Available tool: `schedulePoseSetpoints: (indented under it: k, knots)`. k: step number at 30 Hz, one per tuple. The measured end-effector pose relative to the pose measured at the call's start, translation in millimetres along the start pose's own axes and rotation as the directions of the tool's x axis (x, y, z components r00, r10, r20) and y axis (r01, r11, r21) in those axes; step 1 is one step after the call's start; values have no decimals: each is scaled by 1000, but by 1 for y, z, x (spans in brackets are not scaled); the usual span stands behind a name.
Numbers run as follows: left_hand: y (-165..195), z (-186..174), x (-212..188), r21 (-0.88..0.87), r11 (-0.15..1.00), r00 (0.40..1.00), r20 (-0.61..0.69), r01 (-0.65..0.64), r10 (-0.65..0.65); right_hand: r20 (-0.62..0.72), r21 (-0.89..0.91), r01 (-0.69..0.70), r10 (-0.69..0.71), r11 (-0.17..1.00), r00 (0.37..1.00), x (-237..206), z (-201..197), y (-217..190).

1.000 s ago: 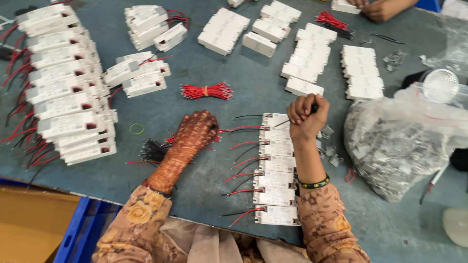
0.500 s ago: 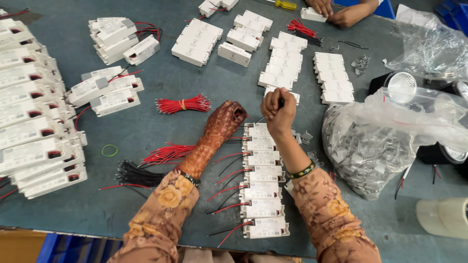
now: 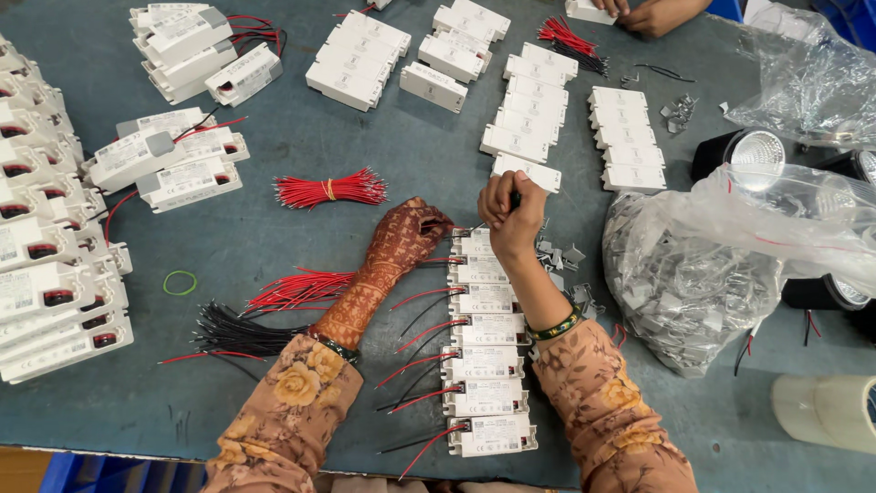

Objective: The person attaches red and black wires to the terminals of white LED driver modules lined up on a workbench, using a green-handled screwdriver to tighten the terminal screws on each module one at a time, then sets completed modules aside and picks up the next one.

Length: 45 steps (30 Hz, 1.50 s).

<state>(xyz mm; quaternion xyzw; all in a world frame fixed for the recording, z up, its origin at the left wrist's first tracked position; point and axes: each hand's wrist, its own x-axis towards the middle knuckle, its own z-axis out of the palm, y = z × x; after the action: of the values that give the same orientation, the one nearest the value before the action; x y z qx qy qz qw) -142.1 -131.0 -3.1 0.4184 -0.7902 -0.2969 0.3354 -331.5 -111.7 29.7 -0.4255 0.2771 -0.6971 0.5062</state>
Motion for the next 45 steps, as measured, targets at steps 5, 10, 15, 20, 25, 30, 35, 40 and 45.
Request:
schedulePoseSetpoints:
  k: [5, 10, 15, 20, 25, 30, 35, 40, 45]
  knots:
    - [-8, 4, 0, 32, 999, 1000, 4, 11, -11, 8, -43, 23, -22, 999, 1000, -2, 1, 2]
    - [-6, 9, -4, 66, 998, 1000, -1, 13, -13, 26, -76, 7, -5, 997, 1000, -3, 0, 3]
    - [2, 11, -6, 74, 997, 1000, -1, 21, -21, 49, -106, -1, 7, 994, 999, -5, 0, 6]
    - [7, 9, -8, 58, 997, 998, 20, 54, -55, 49, -115, -9, 15, 993, 999, -4, -2, 8]
    - [9, 10, -12, 83, 996, 999, -10, -34, 35, 53, -90, 12, -7, 996, 999, -5, -1, 12]
    - [10, 14, -11, 220, 958, 980, -32, -184, 195, 80, -115, 36, -27, 993, 996, -7, -4, 17]
    - [13, 8, -6, 328, 926, 982, 31, -186, 186, 67, -84, 55, -50, 995, 997, -8, -2, 18]
    - [19, -5, -8, 270, 946, 983, 22, -181, 182, -19, -57, 60, -61, 997, 998, -3, 28, -14]
    - [14, -5, -8, 352, 903, 963, -16, -246, 269, 80, -225, 49, -32, 973, 996, -32, 52, -91]
